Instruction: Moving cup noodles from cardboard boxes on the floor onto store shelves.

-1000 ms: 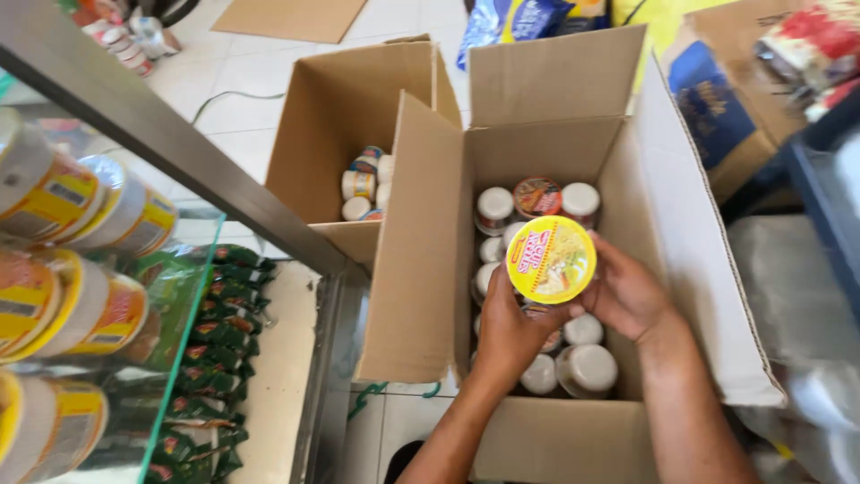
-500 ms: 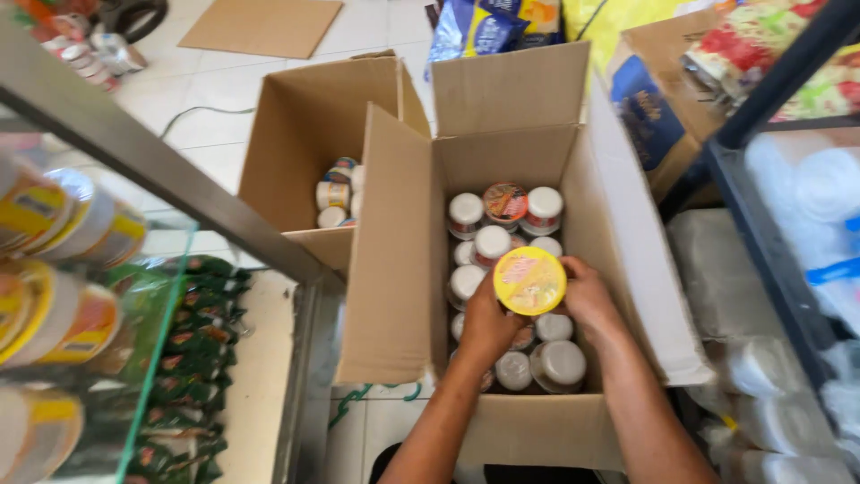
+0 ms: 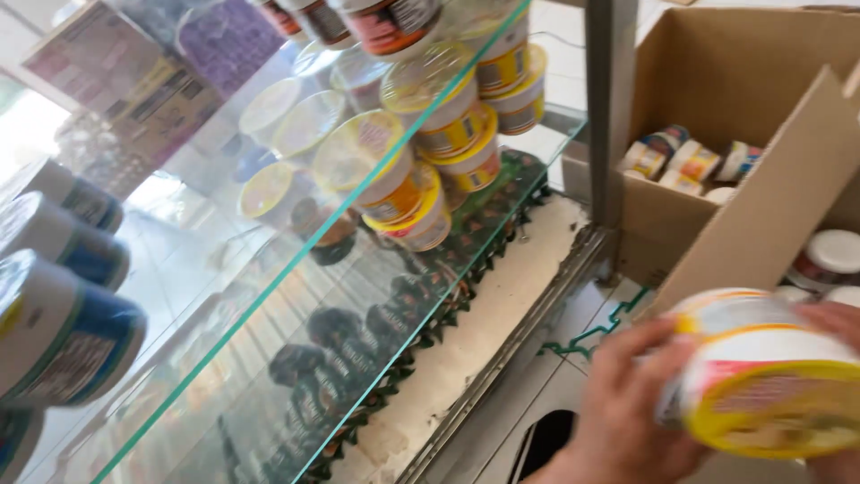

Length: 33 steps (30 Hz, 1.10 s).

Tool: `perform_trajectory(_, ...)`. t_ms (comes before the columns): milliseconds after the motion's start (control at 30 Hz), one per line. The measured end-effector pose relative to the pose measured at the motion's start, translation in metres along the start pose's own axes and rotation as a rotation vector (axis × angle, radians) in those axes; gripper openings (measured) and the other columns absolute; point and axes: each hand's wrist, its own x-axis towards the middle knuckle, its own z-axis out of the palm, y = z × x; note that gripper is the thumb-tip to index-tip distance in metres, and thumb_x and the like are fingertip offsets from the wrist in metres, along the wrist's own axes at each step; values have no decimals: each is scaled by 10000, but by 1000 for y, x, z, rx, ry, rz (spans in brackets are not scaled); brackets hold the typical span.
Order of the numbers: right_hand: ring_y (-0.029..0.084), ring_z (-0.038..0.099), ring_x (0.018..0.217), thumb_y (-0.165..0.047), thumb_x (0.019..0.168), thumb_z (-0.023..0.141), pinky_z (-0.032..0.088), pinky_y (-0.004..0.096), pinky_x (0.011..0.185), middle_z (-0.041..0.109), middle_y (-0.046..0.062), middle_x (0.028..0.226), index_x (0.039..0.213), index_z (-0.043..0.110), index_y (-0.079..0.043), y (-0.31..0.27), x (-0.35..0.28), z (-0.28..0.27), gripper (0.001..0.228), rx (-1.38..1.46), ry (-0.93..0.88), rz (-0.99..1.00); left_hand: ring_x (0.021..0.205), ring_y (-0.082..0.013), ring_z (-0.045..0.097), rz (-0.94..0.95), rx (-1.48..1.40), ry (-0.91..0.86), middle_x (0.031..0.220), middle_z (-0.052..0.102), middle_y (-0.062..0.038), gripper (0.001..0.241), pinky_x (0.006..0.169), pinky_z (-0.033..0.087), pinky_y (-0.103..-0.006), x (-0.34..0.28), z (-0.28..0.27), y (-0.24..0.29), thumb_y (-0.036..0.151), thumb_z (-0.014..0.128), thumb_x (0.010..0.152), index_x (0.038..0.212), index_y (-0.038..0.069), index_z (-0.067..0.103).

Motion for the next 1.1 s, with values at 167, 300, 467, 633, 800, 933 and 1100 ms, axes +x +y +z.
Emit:
perform_trajectory(167,188,629,1121,90,832,563,482,294,1019,642,90,1173,1257,668,-7,3,5,161,448,-87,-153,-155,1298,-379,592,-151,379,301,1373,608,-166,806,1122,493,-457,-4,-101,9,202,923,755,1419,19,505)
perform_trajectory(300,197,605,1236,118,851,470,452,323,1098,621,103,1286,1372,562,22,29,8,237,538,132,-318,-193,1265,-374,590,-251,534,396,1352,597,-176,832,1100,464,-435,-6,-166,3,154,915,662,1376,15,511)
perform_trajectory(467,146,652,991,6,908,627,592,304,818,620,56,1238,1414,453,-10,-9,12,303,536,99,-489,37,1015,-258,701,-717,563,497,1186,701,-109,720,811,557,-390,16,-218,-12,271,883,678,1290,36,586)
perform_trajectory(633,180,676,971,6,864,612,576,314,851,654,111,1145,1485,394,-18,7,34,343,659,-30,-558,13,947,-272,718,-970,604,452,1049,745,-137,674,830,558,-399,24,-245,-52,397,894,710,1203,29,617)
perform_trajectory(800,298,640,1099,14,818,682,548,376,918,538,222,1327,1422,436,52,25,58,384,653,-156,-492,-280,1009,-259,721,-891,591,463,1175,725,-153,696,832,565,-393,33,-268,-81,410,859,762,1258,13,574)
perform_trajectory(933,297,683,1113,-39,832,642,545,371,949,602,201,1294,1432,450,22,27,68,408,633,-91,-537,-86,1025,-254,748,-954,514,506,1217,712,-153,636,845,580,-377,27,-285,-112,345,799,818,1284,-7,547)
perform_trajectory(1100,348,573,1303,-54,791,632,461,403,1085,540,251,1429,1476,391,56,47,79,426,734,-151,-467,-143,1111,-238,736,-977,455,504,1255,698,-155,569,865,586,-357,19,-296,-146,248,767,883,1316,-35,530)
